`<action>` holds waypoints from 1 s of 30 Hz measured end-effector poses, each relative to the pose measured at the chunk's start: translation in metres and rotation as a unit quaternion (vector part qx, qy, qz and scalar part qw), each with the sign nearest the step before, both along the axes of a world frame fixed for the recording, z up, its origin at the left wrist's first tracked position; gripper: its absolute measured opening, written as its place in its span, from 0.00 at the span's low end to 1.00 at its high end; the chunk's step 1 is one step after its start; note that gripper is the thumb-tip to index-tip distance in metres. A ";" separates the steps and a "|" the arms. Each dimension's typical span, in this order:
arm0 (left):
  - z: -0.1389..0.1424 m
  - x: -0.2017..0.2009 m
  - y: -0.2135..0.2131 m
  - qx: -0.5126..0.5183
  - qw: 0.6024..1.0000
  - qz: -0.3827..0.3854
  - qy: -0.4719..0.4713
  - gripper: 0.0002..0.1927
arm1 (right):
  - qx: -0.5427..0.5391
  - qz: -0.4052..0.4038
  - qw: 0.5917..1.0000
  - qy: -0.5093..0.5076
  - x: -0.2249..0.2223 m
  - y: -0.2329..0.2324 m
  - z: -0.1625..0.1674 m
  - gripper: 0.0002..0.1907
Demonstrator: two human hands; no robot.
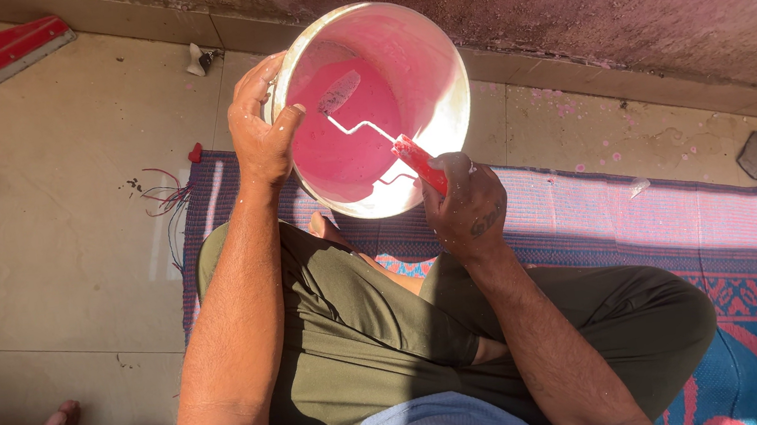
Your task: The person sits on a floor mat and paints a wall pink with a small paint roller, repeatedly dipping the roller into a bucket of pink paint and rolling it onto the wall in strokes.
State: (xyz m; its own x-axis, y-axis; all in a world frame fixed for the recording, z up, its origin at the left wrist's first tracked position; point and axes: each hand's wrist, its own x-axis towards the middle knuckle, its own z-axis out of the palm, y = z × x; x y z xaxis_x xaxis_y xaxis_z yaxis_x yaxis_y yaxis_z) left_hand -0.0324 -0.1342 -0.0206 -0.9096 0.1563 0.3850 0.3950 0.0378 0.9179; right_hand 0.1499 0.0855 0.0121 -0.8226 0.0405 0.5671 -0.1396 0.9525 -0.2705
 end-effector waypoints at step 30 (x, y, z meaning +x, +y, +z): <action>0.004 -0.001 -0.003 0.004 1.000 -0.020 0.011 0.35 | 0.095 0.105 0.964 -0.226 -0.080 -0.001 -0.003 0.10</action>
State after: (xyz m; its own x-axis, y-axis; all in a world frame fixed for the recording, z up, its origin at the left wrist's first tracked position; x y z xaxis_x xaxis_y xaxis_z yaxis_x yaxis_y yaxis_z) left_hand -0.0335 -0.1376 -0.0166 -0.8936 0.1891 0.4071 0.4170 0.0141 0.9088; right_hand 0.0697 0.0846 0.0091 -0.9659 -0.2237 0.1305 -0.2443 0.9542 -0.1728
